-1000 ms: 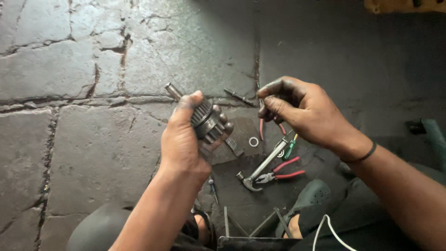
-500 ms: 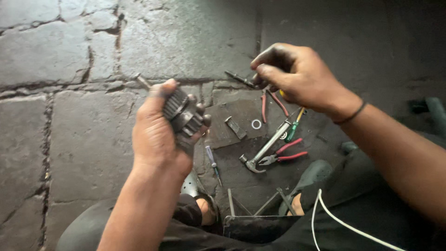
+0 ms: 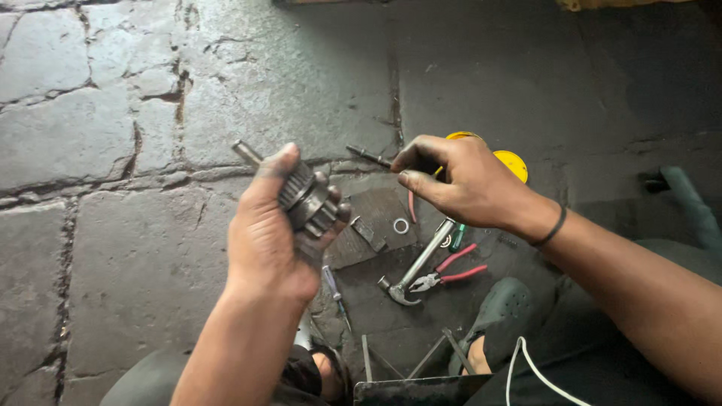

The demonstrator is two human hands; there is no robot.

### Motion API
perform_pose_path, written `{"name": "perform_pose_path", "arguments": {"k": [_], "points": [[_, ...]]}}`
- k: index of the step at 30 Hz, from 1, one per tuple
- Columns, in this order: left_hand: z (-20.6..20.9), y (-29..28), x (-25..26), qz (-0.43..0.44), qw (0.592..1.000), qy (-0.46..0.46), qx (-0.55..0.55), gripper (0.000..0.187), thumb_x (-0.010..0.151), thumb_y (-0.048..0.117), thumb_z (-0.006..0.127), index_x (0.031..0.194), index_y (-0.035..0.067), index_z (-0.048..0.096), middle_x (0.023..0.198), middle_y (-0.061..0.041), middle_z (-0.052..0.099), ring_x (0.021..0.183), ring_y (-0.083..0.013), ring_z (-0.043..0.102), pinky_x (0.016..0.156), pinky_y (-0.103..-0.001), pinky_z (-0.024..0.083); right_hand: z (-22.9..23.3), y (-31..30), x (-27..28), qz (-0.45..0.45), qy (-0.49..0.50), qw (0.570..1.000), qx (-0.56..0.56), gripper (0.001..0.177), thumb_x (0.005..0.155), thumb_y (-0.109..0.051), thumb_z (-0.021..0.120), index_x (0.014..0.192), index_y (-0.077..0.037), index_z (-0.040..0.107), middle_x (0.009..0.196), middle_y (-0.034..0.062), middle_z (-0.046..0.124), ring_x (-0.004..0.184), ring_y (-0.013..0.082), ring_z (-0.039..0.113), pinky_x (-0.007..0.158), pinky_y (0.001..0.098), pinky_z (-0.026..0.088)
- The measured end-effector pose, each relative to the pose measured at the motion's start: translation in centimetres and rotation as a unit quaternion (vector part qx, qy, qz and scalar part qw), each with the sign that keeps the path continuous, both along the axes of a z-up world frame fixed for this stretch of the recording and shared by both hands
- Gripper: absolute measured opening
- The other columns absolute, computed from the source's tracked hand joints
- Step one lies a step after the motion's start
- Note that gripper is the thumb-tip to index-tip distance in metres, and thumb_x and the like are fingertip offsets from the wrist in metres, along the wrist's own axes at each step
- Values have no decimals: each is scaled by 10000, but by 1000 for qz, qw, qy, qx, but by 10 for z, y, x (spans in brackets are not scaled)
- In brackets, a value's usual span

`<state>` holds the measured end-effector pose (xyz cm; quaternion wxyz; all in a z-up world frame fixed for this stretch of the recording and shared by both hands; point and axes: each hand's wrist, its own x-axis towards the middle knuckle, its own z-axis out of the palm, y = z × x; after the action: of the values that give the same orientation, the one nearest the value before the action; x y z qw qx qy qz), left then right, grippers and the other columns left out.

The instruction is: The person disassembles and cleans a starter motor bendix gear assembly, using a hammer and a screwdriver to remove internal components and grease.

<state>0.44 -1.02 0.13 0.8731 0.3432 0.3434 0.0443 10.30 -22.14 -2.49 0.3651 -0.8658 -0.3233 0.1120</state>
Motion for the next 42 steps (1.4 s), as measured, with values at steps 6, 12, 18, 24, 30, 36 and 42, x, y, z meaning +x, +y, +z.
{"name": "perform_pose_path", "arguments": {"k": [6, 12, 18, 24, 30, 36, 42], "points": [[-2, -11, 9, -5, 1000, 13, -14, 230, 839, 275, 775, 905, 120, 620, 710, -42, 660, 585, -177, 664, 539, -369, 587, 4, -2, -8, 56, -66, 996, -35, 224, 891, -225, 722, 1048, -66, 710, 963, 94, 771, 889, 241, 757, 773, 366, 575], [-7, -17, 17, -11, 1000, 9, -18, 255, 812, 310, 788, 912, 133, 634, 700, -22, 639, 554, -174, 629, 526, -380, 570, -7, -4, -10, 113, -118, 978, -130, 216, 875, -260, 710, 1010, -93, 690, 955, 107, 717, 937, 323, 690, 790, 452, 537], [-5, -28, 29, -18, 999, 14, -27, 300, 781, 365, 784, 952, 174, 629, 727, -15, 606, 611, -174, 614, 573, -395, 533, -13, 6, -16, 146, -111, 964, -192, 293, 842, -304, 708, 1078, -133, 678, 950, 106, 701, 940, 333, 673, 796, 477, 529], [-9, -37, 33, -24, 999, 12, -38, 303, 768, 325, 809, 943, 159, 626, 743, 18, 596, 636, -155, 582, 598, -405, 524, -16, 8, -21, 151, -85, 959, -226, 370, 850, -324, 685, 1168, -138, 650, 983, 136, 700, 950, 348, 675, 815, 482, 535], [0, -38, 32, 1, 999, -10, -45, 287, 785, 268, 815, 900, 134, 589, 705, -8, 563, 558, -166, 548, 501, -390, 499, -42, 4, -19, 160, -54, 948, -271, 366, 853, -350, 693, 1131, -118, 644, 1023, 146, 696, 971, 357, 675, 837, 479, 540], [5, -31, -3, -39, 993, -94, -53, 229, 826, 265, 770, 939, 111, 644, 699, -33, 614, 537, -169, 601, 474, -343, 515, -171, 6, -22, 199, -50, 921, -332, 393, 775, -232, 734, 1124, -89, 623, 1076, 147, 674, 1052, 349, 639, 894, 476, 517], [-2, -13, -23, -51, 997, 7, -55, 215, 841, 286, 753, 926, 131, 630, 699, -34, 647, 541, -166, 641, 458, -333, 521, -316, -24, -61, 253, -124, 841, -462, 226, 902, -214, 590, 1119, -177, 645, 1112, 80, 681, 1134, 297, 598, 922, 507, 443]]}}
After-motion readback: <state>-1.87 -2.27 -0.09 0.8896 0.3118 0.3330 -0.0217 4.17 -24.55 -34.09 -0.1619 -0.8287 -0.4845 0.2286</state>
